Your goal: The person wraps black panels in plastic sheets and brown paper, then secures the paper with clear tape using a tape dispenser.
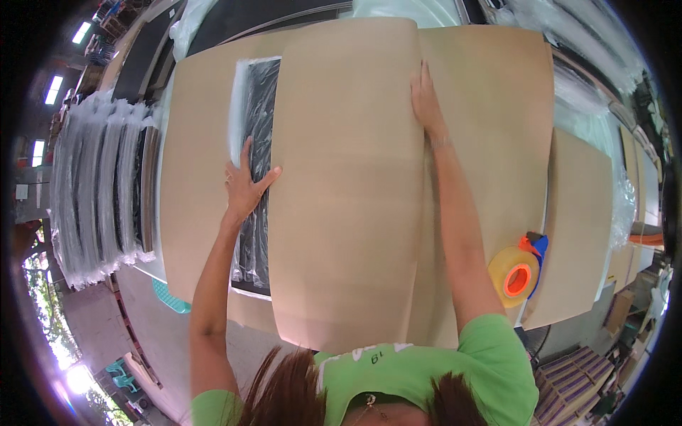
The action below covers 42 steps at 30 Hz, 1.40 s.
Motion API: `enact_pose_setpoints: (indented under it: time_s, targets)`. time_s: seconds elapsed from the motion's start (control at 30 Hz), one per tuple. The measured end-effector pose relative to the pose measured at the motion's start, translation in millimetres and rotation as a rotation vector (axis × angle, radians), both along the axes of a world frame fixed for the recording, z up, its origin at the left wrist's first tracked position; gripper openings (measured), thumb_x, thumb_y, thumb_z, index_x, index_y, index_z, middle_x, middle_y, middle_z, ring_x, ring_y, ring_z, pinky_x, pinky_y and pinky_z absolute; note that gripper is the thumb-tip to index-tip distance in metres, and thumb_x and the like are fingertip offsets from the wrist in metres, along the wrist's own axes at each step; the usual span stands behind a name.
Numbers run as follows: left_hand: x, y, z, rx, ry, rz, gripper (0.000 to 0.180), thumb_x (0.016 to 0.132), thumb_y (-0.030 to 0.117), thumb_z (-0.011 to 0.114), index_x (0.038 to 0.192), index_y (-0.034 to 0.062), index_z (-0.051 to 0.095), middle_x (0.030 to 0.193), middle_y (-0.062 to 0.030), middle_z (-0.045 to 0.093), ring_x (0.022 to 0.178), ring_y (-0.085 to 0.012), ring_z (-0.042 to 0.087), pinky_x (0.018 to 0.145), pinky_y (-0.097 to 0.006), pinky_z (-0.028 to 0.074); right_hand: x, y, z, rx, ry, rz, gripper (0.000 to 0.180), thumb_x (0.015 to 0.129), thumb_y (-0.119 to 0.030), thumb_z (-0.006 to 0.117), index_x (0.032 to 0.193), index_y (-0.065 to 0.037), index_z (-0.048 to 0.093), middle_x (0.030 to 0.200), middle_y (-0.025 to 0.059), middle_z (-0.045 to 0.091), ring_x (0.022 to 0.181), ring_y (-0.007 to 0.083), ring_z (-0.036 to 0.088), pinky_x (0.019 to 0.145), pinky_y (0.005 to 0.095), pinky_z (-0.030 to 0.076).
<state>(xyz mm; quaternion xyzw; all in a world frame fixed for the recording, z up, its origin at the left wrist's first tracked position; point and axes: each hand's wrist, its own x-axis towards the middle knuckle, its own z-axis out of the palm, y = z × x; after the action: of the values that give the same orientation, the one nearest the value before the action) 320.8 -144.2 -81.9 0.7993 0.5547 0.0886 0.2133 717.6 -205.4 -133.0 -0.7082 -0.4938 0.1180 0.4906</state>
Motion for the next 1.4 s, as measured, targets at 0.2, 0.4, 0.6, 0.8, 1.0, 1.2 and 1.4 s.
enact_pose_setpoints:
  time_s: [0.2, 0.4, 0.6, 0.8, 1.0, 1.2, 1.4]
  targets:
    - [-21, -2, -6, -0.034, -0.029, 0.025, 0.097, 0.074, 0.061, 0.069, 0.149, 0.0244, 0.022, 0.12, -0.0274, 0.037, 0.116, -0.0448, 0.04, 0.101, -0.055, 0.029, -78, -69, 1, -0.099, 0.298, 0.004, 0.06, 0.102, -0.028, 0.03, 0.146, 0.007, 0.009, 0.153, 0.0237, 0.016, 0.142, 0.0327, 0.017, 0.117, 0.0366, 0.014]
    - [-4, -8, 6, -0.129, -0.03, 0.074, 0.096, 0.074, 0.059, 0.07, 0.149, 0.0258, 0.021, 0.124, -0.0308, 0.035, 0.121, -0.0475, 0.038, 0.102, -0.056, 0.029, -202, -263, 44, -0.303, 0.477, -0.117, 0.057, 0.099, -0.012, 0.038, 0.147, 0.006, 0.012, 0.152, 0.0208, 0.023, 0.141, 0.0322, 0.023, 0.114, 0.0387, 0.02]
    - [-6, -3, 4, -0.143, 0.002, 0.067, 0.098, 0.075, 0.059, 0.069, 0.15, 0.0253, 0.016, 0.126, -0.0339, 0.033, 0.121, -0.0499, 0.036, 0.103, -0.056, 0.028, -210, -273, 57, -0.257, 0.562, -0.154, 0.056, 0.099, -0.011, 0.039, 0.147, 0.005, 0.013, 0.15, 0.0212, 0.028, 0.138, 0.0338, 0.029, 0.111, 0.0381, 0.025]
    - [-14, 5, -2, -0.193, 0.071, 0.055, 0.104, 0.076, 0.061, 0.067, 0.152, 0.0252, 0.006, 0.132, -0.0368, 0.025, 0.126, -0.052, 0.027, 0.104, -0.056, 0.025, -235, -312, 54, -0.344, 0.509, -0.21, 0.053, 0.099, -0.012, 0.04, 0.146, 0.003, 0.021, 0.147, 0.0206, 0.034, 0.133, 0.0336, 0.038, 0.108, 0.037, 0.032]
    - [0, -1, 9, -0.257, 0.057, 0.062, 0.106, 0.076, 0.064, 0.065, 0.152, 0.0246, 0.003, 0.132, -0.0359, 0.024, 0.127, -0.051, 0.024, 0.105, -0.057, 0.022, -236, -310, 54, -0.307, 0.502, -0.203, 0.053, 0.1, -0.014, 0.039, 0.146, 0.002, 0.02, 0.148, 0.0211, 0.031, 0.135, 0.0356, 0.034, 0.109, 0.0396, 0.031]
    - [-29, 2, -9, -0.219, 0.074, 0.071, 0.108, 0.074, 0.069, 0.063, 0.152, 0.0261, 0.003, 0.131, -0.0353, 0.025, 0.127, -0.0512, 0.025, 0.104, -0.059, 0.021, -146, -181, 19, -0.202, 0.447, 0.015, 0.056, 0.102, -0.023, 0.028, 0.148, 0.003, 0.009, 0.154, 0.0224, 0.014, 0.142, 0.0351, 0.015, 0.117, 0.0397, 0.014]
    - [-4, 17, -9, -0.122, 0.084, -0.02, 0.11, 0.07, 0.073, 0.062, 0.152, 0.0286, 0.002, 0.13, -0.0354, 0.027, 0.125, -0.0511, 0.029, 0.102, -0.062, 0.02, 18, 29, 5, 0.005, 0.069, -0.142, 0.056, 0.099, -0.026, 0.036, 0.141, 0.011, 0.024, 0.141, 0.0293, 0.036, 0.132, 0.0399, 0.036, 0.112, 0.0384, 0.027]
